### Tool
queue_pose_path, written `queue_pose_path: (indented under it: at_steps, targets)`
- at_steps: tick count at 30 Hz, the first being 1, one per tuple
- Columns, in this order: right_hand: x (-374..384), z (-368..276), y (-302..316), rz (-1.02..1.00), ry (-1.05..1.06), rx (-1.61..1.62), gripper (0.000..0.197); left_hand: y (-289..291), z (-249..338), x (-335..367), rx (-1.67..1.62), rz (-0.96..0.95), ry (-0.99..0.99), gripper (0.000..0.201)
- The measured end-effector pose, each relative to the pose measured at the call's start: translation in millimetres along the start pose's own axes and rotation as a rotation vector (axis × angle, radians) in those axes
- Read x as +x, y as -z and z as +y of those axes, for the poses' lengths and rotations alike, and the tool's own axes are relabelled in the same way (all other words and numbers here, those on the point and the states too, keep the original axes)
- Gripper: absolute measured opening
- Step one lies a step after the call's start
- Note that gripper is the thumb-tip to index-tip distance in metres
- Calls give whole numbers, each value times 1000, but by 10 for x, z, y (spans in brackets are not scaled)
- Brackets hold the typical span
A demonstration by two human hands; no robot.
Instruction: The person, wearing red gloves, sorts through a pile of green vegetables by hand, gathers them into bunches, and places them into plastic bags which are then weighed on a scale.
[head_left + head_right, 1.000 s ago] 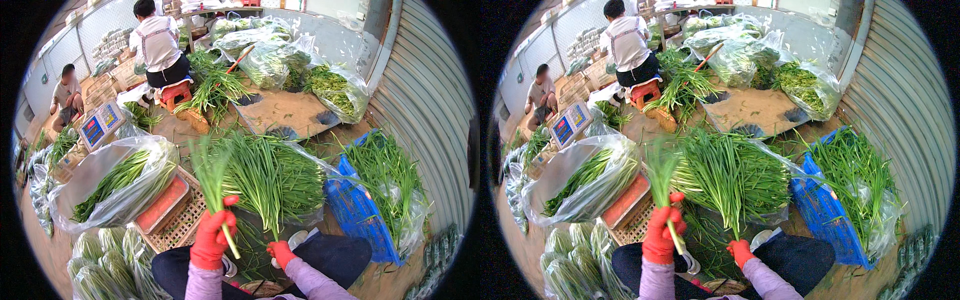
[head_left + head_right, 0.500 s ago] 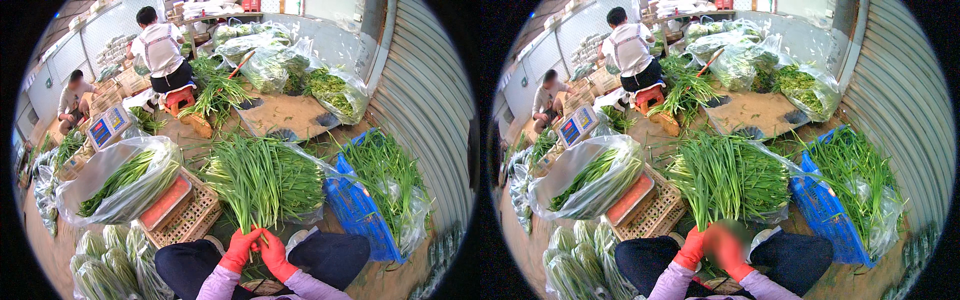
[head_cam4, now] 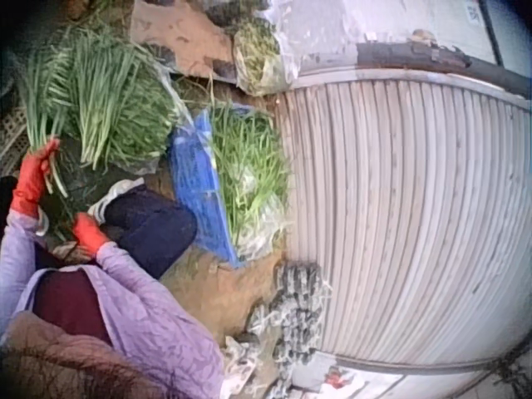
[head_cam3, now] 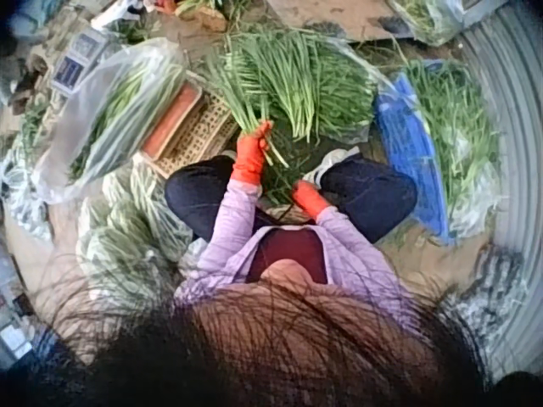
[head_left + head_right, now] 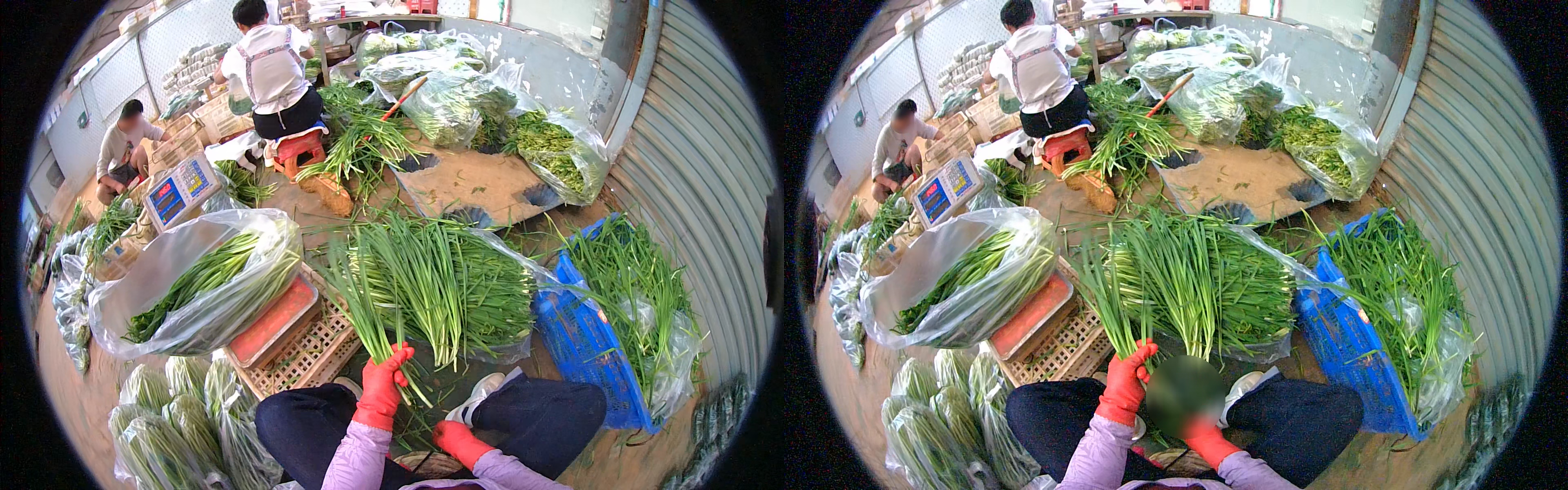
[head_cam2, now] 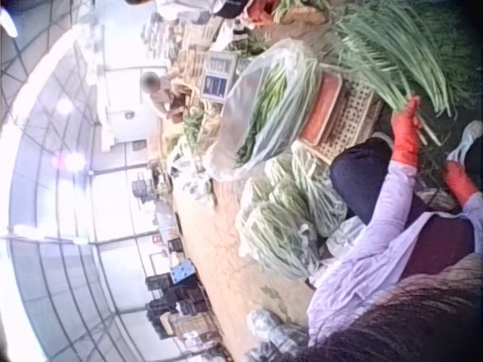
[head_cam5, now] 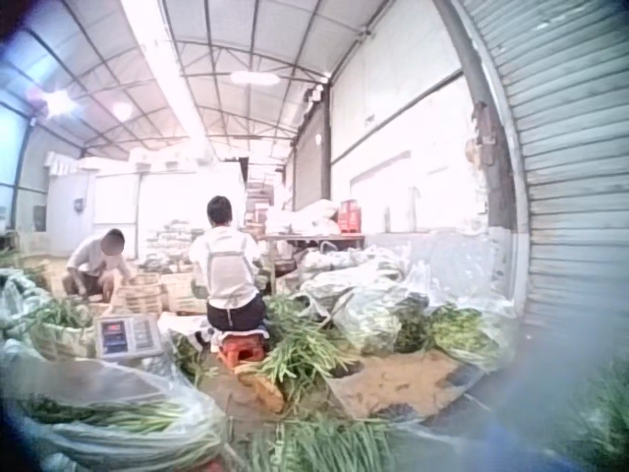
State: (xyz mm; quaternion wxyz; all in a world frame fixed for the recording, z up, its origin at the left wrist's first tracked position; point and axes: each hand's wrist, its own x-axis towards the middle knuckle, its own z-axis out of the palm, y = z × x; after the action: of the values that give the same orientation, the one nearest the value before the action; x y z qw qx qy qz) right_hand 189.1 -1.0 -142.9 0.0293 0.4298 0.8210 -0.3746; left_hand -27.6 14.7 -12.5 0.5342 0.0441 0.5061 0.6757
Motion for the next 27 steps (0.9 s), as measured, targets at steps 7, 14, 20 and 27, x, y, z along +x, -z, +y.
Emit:
queue_pose_path:
  at_steps: [7,14,20,27]
  targets:
    - [87,-1286,1036,21,-87,843,40,166,-109,57,-91,-45,99,23]
    - [374,-1143,871,190,40,594,27,122,-251,6,-125,178,31,29]
    - [709,-758,774,319,-19,912,30,282,-222,50,-99,50,30,28]
    - [1476,-344,1044,540,-446,-260,43,-40,171,-134,-570,-46,-55,51]
